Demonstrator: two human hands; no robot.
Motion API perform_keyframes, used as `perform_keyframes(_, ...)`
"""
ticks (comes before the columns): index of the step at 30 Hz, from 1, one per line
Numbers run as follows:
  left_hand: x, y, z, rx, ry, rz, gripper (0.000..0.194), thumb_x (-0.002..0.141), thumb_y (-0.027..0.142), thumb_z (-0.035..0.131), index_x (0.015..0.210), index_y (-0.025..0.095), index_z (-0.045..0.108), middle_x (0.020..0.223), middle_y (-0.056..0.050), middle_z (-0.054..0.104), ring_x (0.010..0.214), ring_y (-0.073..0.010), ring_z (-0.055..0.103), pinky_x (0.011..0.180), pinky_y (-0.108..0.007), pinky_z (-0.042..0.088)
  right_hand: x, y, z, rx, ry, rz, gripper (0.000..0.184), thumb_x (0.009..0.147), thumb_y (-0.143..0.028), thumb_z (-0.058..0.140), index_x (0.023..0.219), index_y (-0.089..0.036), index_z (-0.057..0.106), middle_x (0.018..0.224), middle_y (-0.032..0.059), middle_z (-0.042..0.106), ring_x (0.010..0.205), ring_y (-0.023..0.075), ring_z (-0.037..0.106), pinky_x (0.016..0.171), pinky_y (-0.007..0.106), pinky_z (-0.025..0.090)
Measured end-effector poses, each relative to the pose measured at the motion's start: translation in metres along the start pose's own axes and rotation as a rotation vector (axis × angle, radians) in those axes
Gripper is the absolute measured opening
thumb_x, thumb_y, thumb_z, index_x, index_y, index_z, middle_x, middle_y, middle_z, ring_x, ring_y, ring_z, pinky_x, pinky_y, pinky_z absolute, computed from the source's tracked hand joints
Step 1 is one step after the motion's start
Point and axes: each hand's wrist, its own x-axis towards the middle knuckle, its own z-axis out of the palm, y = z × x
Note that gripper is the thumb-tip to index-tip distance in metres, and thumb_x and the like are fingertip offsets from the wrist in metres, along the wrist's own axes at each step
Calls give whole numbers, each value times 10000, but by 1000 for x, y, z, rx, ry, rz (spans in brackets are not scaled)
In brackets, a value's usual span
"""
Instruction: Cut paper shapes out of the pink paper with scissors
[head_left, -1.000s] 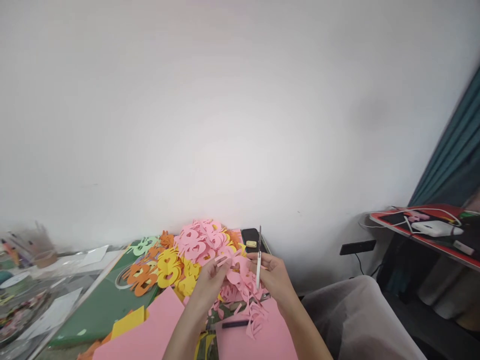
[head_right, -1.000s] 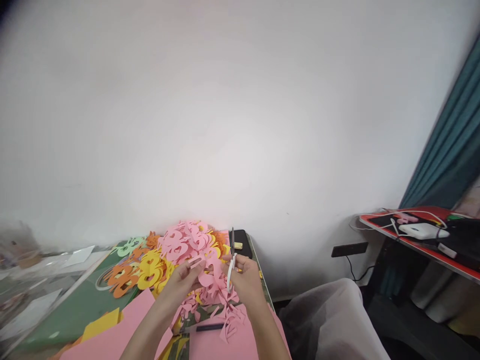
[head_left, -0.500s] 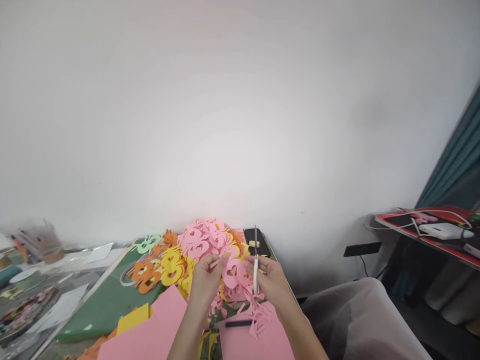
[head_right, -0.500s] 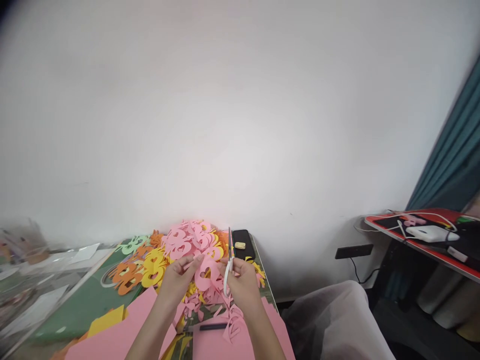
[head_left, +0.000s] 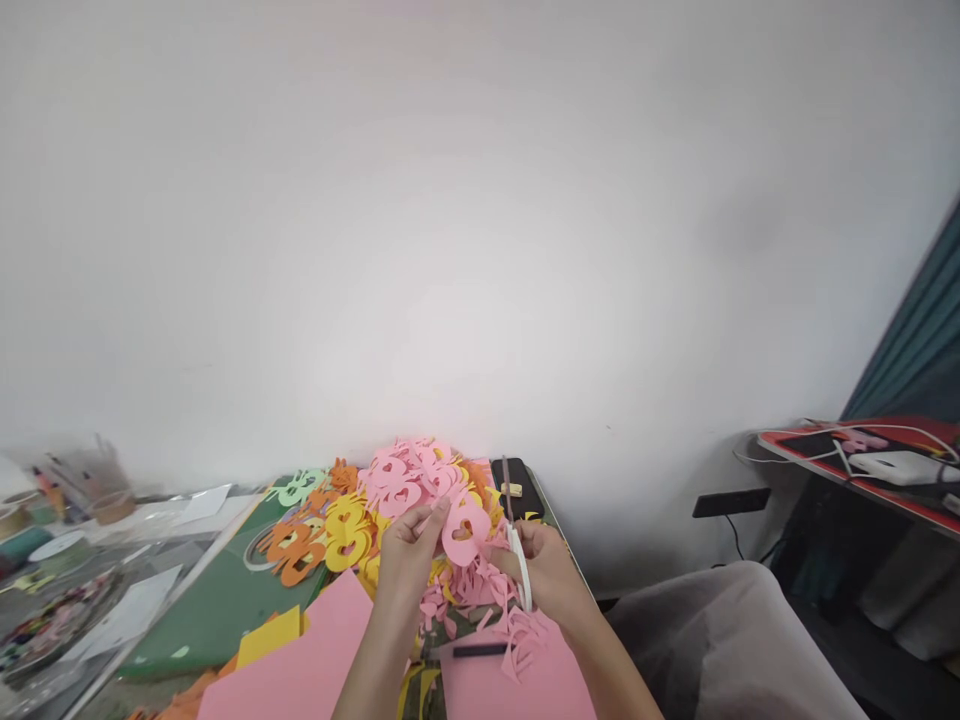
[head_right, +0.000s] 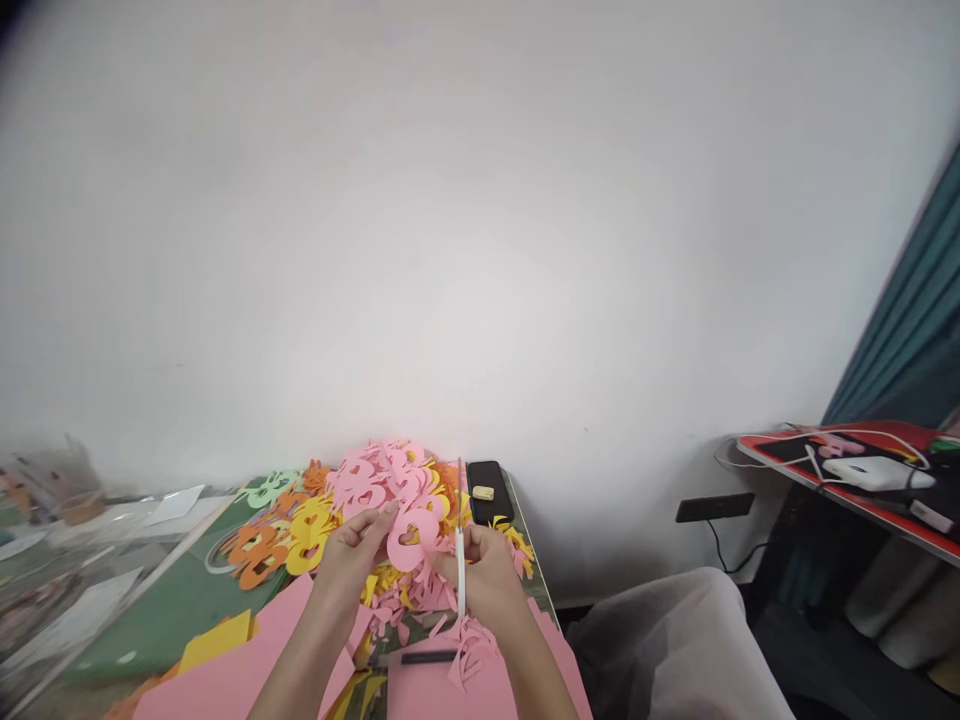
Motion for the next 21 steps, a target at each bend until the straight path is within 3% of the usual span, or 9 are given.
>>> perform_keyframes(5, 7, -6, 0, -10, -2, -17, 367, 501, 492, 683, 551, 154, 549, 462, 55, 482, 462, -88, 482, 468, -194, 412, -2, -8, 4, 83, 54, 39, 232, 511, -291, 685, 585, -169, 503, 359, -94, 403, 284, 60, 329, 320, 192, 239)
perform_keyframes(8, 7, -8, 4, -27, -13, -21, 417, 516, 502, 671, 730, 153, 593, 645, 1, 573, 591, -125, 551, 543, -226, 459, -1, -9, 3, 127, 147, 52, 270, 501, -292, 696, 542, -187, 451, 336, -93, 392, 276, 57, 311, 308, 192, 215)
perform_keyframes(11, 4, -10, 11, 0, 8, 1, 552, 487, 472, 704, 929, 175, 561, 844, -48, 572, 677, -140, 567, 577, -246, 475, -1, -11, 3, 173, 206, -16, 286, 507, -301, 698, 531, -194, 434, 351, -87, 398, 305, 60, 317, 327, 197, 230)
perform_keyframes(13, 1, -13, 14, 37, 1, 32, 599, 472, 416, 734, 983, 182, 529, 852, -49, 560, 663, -133, 564, 575, -245, 472, -2, -13, 5, 194, 216, -69, 290, 503, -292, 706, 527, -193, 435, 372, -85, 400, 333, 60, 324, 345, 198, 243)
perform_keyframes(15, 0, -18, 15, 59, -69, 63, 540, 492, 380, 734, 949, 172, 537, 775, -27, 564, 636, -130, 555, 578, -243, 461, -2, -15, 7, 204, 212, -85, 305, 484, -281, 721, 519, -191, 432, 383, -85, 399, 346, 59, 327, 349, 197, 250)
perform_keyframes(18, 2, -24, 13, 113, -167, 132, 307, 567, 391, 677, 728, 154, 569, 606, 14, 531, 580, -121, 511, 565, -231, 430, -2, -15, 8, 217, 202, -48, 324, 467, -300, 737, 543, -187, 443, 387, -88, 412, 337, 59, 345, 342, 196, 284)
perform_keyframes(21, 3, -22, 9, 220, -196, 207, 262, 598, 393, 645, 584, 160, 525, 525, 45, 457, 525, -99, 433, 516, -209, 371, -1, -11, 6, 208, 168, 4, 332, 490, -364, 722, 604, -181, 469, 360, -88, 431, 284, 70, 368, 294, 195, 296)
